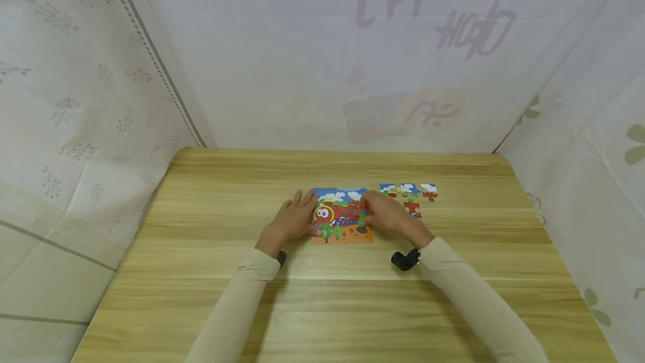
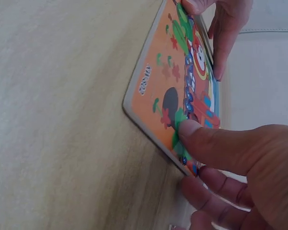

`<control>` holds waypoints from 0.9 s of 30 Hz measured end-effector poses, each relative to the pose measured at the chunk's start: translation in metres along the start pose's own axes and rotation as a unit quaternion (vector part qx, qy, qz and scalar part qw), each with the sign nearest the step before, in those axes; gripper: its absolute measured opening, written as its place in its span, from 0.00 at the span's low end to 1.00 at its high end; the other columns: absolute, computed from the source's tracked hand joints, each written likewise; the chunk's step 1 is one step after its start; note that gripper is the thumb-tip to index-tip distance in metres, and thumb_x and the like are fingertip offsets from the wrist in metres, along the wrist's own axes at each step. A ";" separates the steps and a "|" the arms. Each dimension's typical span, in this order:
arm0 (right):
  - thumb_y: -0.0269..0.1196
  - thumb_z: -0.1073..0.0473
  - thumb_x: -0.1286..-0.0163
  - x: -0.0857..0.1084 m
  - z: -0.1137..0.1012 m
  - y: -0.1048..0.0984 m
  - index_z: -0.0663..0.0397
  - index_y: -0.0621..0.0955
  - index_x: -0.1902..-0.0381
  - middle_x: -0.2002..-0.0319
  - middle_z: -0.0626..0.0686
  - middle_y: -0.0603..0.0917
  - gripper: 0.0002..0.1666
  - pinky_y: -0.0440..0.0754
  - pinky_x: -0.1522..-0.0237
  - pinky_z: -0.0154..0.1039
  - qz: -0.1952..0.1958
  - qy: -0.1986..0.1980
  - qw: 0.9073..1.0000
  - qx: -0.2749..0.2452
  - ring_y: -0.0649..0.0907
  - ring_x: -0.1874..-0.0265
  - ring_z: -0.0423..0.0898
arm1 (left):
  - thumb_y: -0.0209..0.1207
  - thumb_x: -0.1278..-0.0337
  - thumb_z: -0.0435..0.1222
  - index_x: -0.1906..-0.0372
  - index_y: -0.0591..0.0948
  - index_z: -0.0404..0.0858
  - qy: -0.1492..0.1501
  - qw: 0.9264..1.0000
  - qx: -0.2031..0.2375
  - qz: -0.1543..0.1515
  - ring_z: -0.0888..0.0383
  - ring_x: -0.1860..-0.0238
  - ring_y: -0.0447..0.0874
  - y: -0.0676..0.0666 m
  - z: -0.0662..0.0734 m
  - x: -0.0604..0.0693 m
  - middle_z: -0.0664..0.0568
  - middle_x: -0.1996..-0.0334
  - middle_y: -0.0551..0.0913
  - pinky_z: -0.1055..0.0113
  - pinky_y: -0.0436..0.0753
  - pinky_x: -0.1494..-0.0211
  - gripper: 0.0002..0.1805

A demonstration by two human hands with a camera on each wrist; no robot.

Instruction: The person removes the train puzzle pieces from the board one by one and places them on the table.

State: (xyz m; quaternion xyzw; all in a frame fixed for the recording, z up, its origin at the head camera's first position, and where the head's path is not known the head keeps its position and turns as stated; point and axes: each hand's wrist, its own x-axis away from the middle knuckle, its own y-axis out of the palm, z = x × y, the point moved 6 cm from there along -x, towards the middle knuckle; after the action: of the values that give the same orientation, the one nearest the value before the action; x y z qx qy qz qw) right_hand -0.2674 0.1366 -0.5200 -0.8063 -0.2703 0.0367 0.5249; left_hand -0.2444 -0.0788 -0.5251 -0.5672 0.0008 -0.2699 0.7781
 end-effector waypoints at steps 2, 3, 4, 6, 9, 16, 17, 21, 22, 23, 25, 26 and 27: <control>0.71 0.55 0.36 0.001 0.000 0.000 0.53 0.77 0.48 0.59 0.49 0.80 0.21 0.78 0.64 0.39 0.004 0.000 1.000 -0.005 0.78 0.67 0.43 | 0.65 0.44 0.55 0.21 0.50 0.35 -0.001 1.000 0.000 0.000 0.38 0.21 0.39 0.000 0.000 0.000 0.42 0.20 0.45 0.40 0.52 0.24 0.55; 0.71 0.56 0.36 0.001 0.000 0.000 0.53 0.78 0.48 0.59 0.49 0.81 0.21 0.79 0.63 0.39 0.006 -0.001 1.000 -0.008 0.78 0.67 0.42 | 0.65 0.44 0.55 0.21 0.50 0.35 -0.001 1.000 0.000 -0.001 0.38 0.21 0.38 0.000 0.000 0.000 0.43 0.20 0.44 0.40 0.52 0.24 0.55; 0.70 0.56 0.36 0.001 0.000 0.000 0.53 0.78 0.47 0.60 0.49 0.81 0.21 0.79 0.63 0.39 0.008 -0.003 1.000 -0.008 0.79 0.66 0.42 | 0.65 0.44 0.55 0.21 0.50 0.35 -0.002 1.000 -0.001 -0.002 0.39 0.21 0.38 0.000 0.000 0.000 0.43 0.20 0.44 0.41 0.52 0.24 0.55; 0.70 0.56 0.35 0.001 0.001 0.000 0.53 0.78 0.46 0.59 0.49 0.82 0.21 0.80 0.61 0.40 0.011 -0.007 1.000 -0.006 0.80 0.65 0.42 | 0.65 0.44 0.55 0.21 0.50 0.35 -0.003 1.000 0.002 -0.003 0.39 0.21 0.38 0.000 0.000 -0.001 0.43 0.20 0.44 0.41 0.51 0.23 0.55; 0.70 0.56 0.35 0.001 0.001 0.000 0.54 0.79 0.43 0.57 0.50 0.83 0.24 0.81 0.60 0.41 0.013 -0.010 1.000 -0.003 0.81 0.63 0.43 | 0.65 0.43 0.55 0.21 0.50 0.35 -0.003 1.000 0.003 -0.004 0.39 0.21 0.37 0.000 0.000 -0.001 0.43 0.20 0.44 0.41 0.50 0.23 0.55; 0.68 0.56 0.34 0.003 0.000 0.001 0.61 0.78 0.37 0.50 0.56 0.81 0.29 0.80 0.63 0.39 0.009 -0.017 1.000 0.008 0.81 0.63 0.44 | 0.65 0.43 0.55 0.21 0.49 0.35 -0.001 1.000 0.000 -0.007 0.39 0.21 0.37 0.000 0.000 0.000 0.43 0.20 0.43 0.40 0.50 0.23 0.55; 0.68 0.56 0.33 0.003 0.000 0.001 0.61 0.77 0.36 0.51 0.57 0.81 0.30 0.78 0.66 0.38 0.007 -0.018 1.000 0.014 0.80 0.65 0.44 | 0.65 0.43 0.54 0.21 0.49 0.35 -0.001 1.000 0.000 -0.007 0.39 0.21 0.38 0.000 0.000 0.000 0.43 0.20 0.43 0.40 0.51 0.24 0.55; 0.66 0.55 0.31 0.004 -0.001 0.002 0.62 0.74 0.33 0.56 0.57 0.78 0.32 0.70 0.73 0.35 0.003 -0.035 0.998 0.051 0.73 0.73 0.43 | 0.65 0.43 0.55 0.21 0.49 0.35 -0.003 1.000 -0.001 -0.008 0.39 0.21 0.37 0.000 0.000 0.000 0.43 0.20 0.43 0.40 0.51 0.23 0.55; 0.66 0.55 0.31 0.004 -0.002 0.003 0.62 0.73 0.32 0.56 0.58 0.78 0.32 0.69 0.73 0.35 0.001 -0.039 0.997 0.061 0.72 0.73 0.43 | 0.65 0.43 0.54 0.21 0.49 0.35 -0.002 1.000 0.001 -0.006 0.38 0.21 0.38 0.000 0.000 0.000 0.43 0.20 0.43 0.40 0.51 0.24 0.55; 0.65 0.55 0.30 0.004 -0.002 0.003 0.62 0.73 0.32 0.55 0.58 0.78 0.33 0.69 0.74 0.34 -0.001 -0.044 0.997 0.069 0.72 0.73 0.43 | 0.65 0.43 0.55 0.21 0.49 0.35 -0.004 1.000 0.000 -0.008 0.39 0.21 0.37 0.000 0.000 -0.001 0.43 0.20 0.43 0.40 0.50 0.23 0.55; 0.64 0.55 0.29 0.004 -0.002 0.004 0.63 0.71 0.30 0.54 0.59 0.77 0.33 0.69 0.75 0.34 -0.007 -0.051 0.996 0.078 0.72 0.74 0.42 | 0.65 0.43 0.55 0.21 0.49 0.35 -0.004 1.000 0.000 -0.007 0.39 0.21 0.37 0.001 0.000 -0.001 0.43 0.20 0.43 0.41 0.51 0.23 0.55; 0.64 0.55 0.29 0.004 -0.002 0.005 0.63 0.70 0.30 0.53 0.59 0.76 0.34 0.69 0.75 0.33 -0.011 -0.050 0.996 0.078 0.73 0.73 0.42 | 0.65 0.43 0.55 0.21 0.50 0.35 -0.003 1.000 0.001 -0.005 0.39 0.21 0.38 0.001 0.000 -0.001 0.43 0.20 0.43 0.41 0.51 0.23 0.55; 0.63 0.56 0.28 0.004 -0.002 0.006 0.63 0.69 0.29 0.51 0.60 0.76 0.34 0.69 0.75 0.33 -0.015 -0.051 0.996 0.078 0.73 0.73 0.42 | 0.65 0.43 0.55 0.21 0.50 0.35 -0.002 1.000 0.003 -0.004 0.38 0.21 0.38 0.001 0.000 -0.002 0.43 0.20 0.44 0.40 0.51 0.24 0.55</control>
State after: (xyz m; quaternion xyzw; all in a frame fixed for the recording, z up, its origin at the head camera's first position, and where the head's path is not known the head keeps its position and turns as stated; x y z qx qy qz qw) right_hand -0.2612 0.1349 -0.5233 -0.7556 -0.3049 0.0910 0.5726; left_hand -0.2453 -0.0779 -0.5263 -0.5658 -0.0037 -0.2714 0.7786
